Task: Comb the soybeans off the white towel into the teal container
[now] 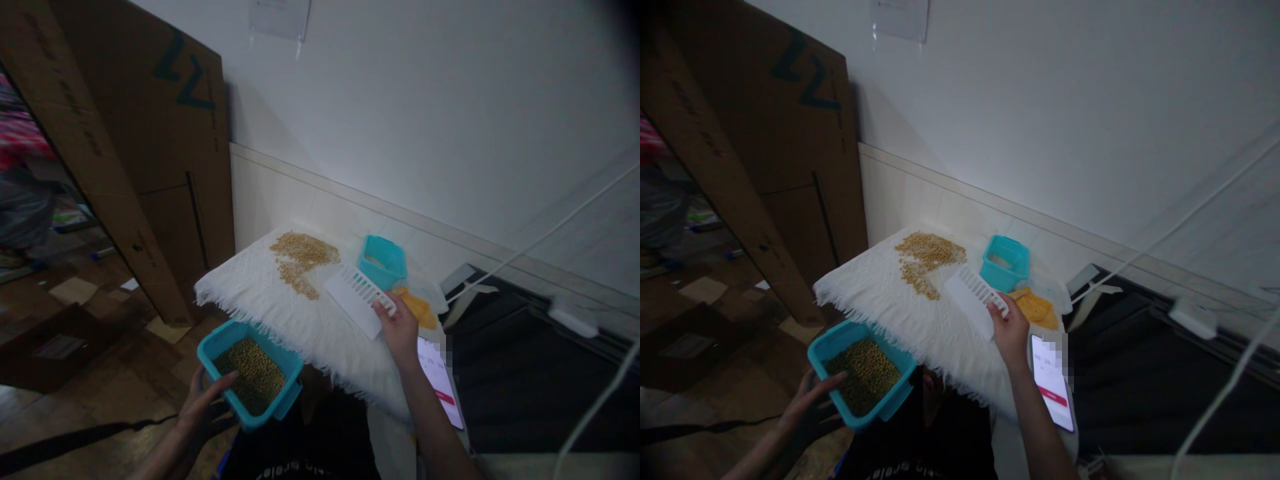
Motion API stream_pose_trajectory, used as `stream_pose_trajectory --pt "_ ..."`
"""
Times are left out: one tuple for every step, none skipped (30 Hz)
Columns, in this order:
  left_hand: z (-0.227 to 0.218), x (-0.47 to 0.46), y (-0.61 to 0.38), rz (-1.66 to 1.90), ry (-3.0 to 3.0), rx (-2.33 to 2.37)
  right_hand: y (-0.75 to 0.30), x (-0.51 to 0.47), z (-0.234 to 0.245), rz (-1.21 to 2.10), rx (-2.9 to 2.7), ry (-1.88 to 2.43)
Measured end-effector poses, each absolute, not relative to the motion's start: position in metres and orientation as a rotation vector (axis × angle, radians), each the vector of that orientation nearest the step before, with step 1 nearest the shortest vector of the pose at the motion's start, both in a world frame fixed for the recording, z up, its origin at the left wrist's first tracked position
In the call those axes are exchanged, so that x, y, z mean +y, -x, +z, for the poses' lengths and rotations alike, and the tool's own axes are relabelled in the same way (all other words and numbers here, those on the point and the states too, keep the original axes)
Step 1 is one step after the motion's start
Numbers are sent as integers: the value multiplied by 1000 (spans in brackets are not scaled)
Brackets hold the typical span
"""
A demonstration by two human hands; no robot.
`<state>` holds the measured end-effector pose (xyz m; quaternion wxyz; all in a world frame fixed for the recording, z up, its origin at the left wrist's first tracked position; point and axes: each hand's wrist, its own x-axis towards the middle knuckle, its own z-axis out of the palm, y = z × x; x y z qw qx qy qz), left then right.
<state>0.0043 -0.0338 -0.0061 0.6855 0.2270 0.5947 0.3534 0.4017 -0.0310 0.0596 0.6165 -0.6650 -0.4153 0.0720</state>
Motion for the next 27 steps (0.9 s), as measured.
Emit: stream_pose_trajectory --pt "-7 -36 -6 769 -513 1339 -401 -35 58 125 -994 1572" --pt "-9 -39 -8 747 -522 1344 -399 -38 57 83 -1033 1613" --pt "-10 -41 -10 727 -530 1347 -395 -40 56 41 -1076 1652" --pt "-11 -44 -12 713 -537 1348 -390 -40 56 0 -1119 1682" --pt "-12 -46 -14 704 -542 1348 -385 -40 56 -36 -1159 1702" --pt "-12 -48 -15 701 -544 1345 -380 -40 57 -62 -1193 1713" --pt "-12 -50 -16 703 -543 1339 -374 -40 58 -80 -1217 1716" --pt "-12 -51 -17 706 -541 1332 -369 -40 58 -90 -1236 1715" --pt "-11 -52 -17 709 -540 1325 -365 -42 58 -96 -1247 1713" --pt "-11 -53 -18 710 -542 1320 -362 -43 58 -102 -1250 1712" --pt "-9 -54 -18 709 -542 1315 -360 -45 58 -110 -1247 1712" --pt "-8 -55 -18 707 -542 1312 -358 -47 57 -121 -1239 1711" --pt "-7 -55 -19 705 -543 1311 -358 -48 57 -135 -1229 1710" --pt "-7 -55 -19 701 -545 1310 -358 -49 57 -151 -1220 1712" --pt "-6 -55 -20 699 -548 1310 -359 -49 56 -165 -1212 1718" --pt "-5 -55 -21 699 -550 1311 -359 -48 56 -175 -1210 1728" --pt "-5 -55 -22 700 -551 1315 -360 -48 56 -177 -1216 1739" --pt "-4 -55 -23 700 -550 1320 -360 -47 55 -171 -1229 1749" --pt "-4 -56 -24 702 -547 1323 -359 -46 55 -161 -1245 1753" --pt "-3 -56 -25 705 -543 1325 -359 -45 55 -148 -1258 1753" --pt "-2 -56 -25 705 -542 1327 -358 -45 55 -135 -1269 1748" --pt "-1 -56 -26 704 -545 1326 -357 -45 54 -123 -1274 1741" --pt "-1 -56 -26 703 -549 1324 -356 -46 54 -113 -1275 1733" --pt "0 -56 -26 703 -551 1322 -355 -46 53 -106 -1271 1726" --pt "0 -56 -26 705 -549 1322 -354 -47 53 -103 -1265 1721" --pt "-1 -56 -25 707 -542 1322 -353 -48 52 -100 -1261 1716" --pt "-2 -55 -25 712 -531 1320 -353 -49 52 -93 -1260 1713"
